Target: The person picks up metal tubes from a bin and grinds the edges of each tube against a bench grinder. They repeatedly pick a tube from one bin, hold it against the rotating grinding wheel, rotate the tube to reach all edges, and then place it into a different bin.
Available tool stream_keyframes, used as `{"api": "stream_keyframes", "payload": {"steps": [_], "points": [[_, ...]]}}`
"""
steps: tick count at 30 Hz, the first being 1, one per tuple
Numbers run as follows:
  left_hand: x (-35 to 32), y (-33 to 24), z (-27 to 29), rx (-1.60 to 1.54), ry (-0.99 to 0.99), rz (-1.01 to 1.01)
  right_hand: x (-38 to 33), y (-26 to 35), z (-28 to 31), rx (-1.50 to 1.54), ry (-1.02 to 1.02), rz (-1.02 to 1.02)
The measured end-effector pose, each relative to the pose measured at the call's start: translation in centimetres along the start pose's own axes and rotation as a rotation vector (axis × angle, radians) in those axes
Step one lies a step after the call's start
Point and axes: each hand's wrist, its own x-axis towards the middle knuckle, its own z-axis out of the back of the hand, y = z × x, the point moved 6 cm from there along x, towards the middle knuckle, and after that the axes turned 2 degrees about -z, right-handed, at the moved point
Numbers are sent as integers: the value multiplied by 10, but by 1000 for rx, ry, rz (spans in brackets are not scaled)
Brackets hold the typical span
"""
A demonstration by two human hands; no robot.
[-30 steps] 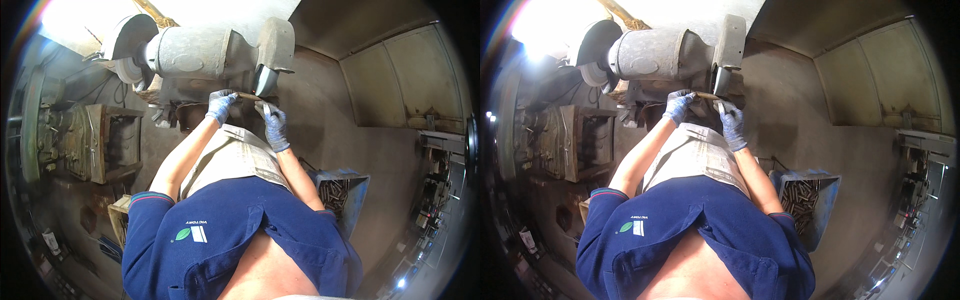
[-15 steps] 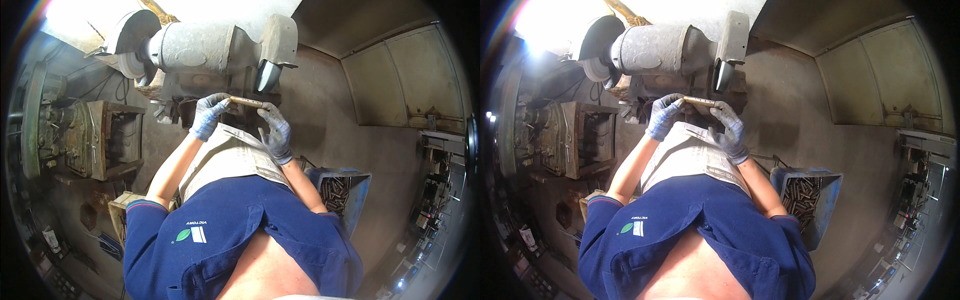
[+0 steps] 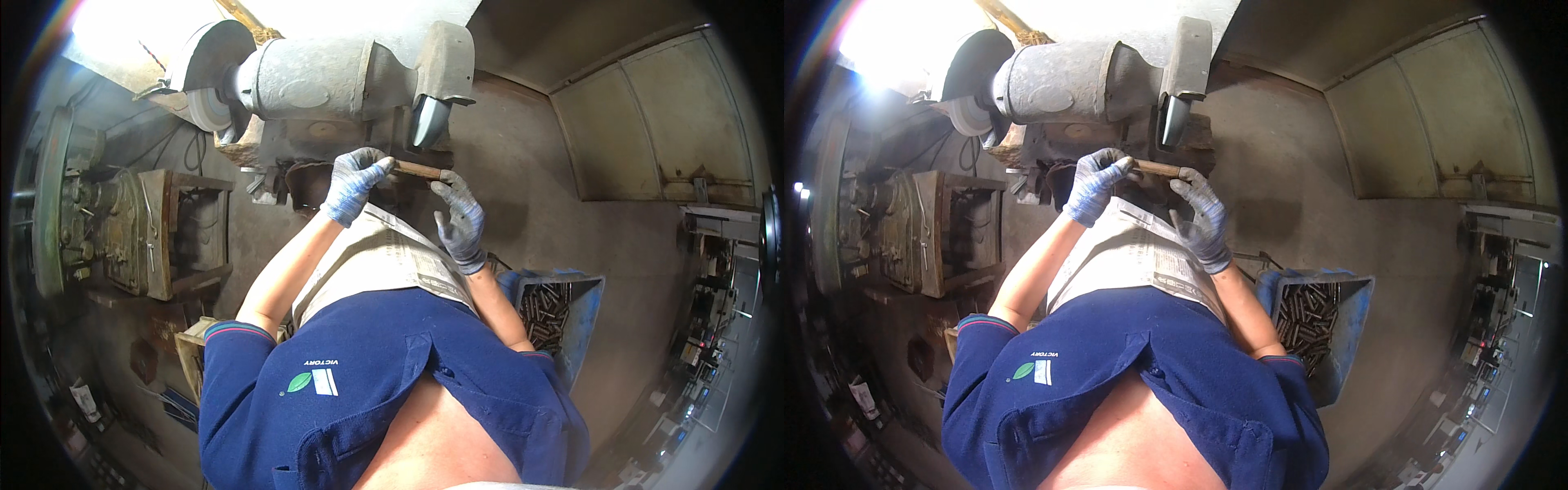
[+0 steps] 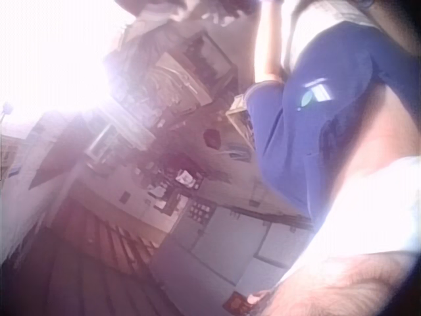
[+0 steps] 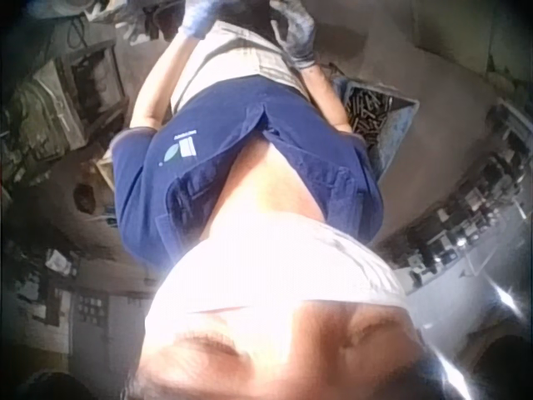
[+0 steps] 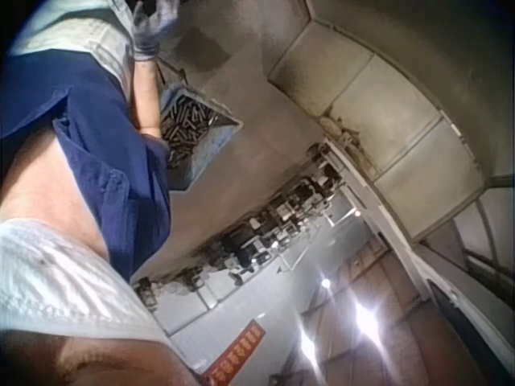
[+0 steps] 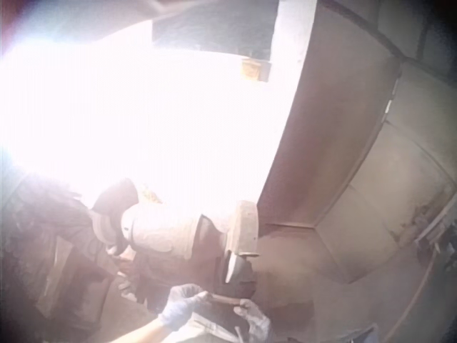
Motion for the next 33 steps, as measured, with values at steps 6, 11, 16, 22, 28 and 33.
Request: {"api": "stream_keyframes", "payload": {"steps": [6,11,16,22,28,33], "points": [[6,14,-7,74,14,10,-15,-41,0,68,-68,-166],[19,30,-5,81,17,53,-11,-59,2,-10,-138,-183],[32,45,-13,47,-65,94,-4,-73,6,-58,-157,-186],[54,75,-19,-61,-78,96,-10,-106,15,177,-223,-376],[46,61,-8,-59,-175,138,-10,-123,-5,256,-237,-428],[49,62,21,30,-201,121,-1,-123,-27,271,-219,-387]]}}
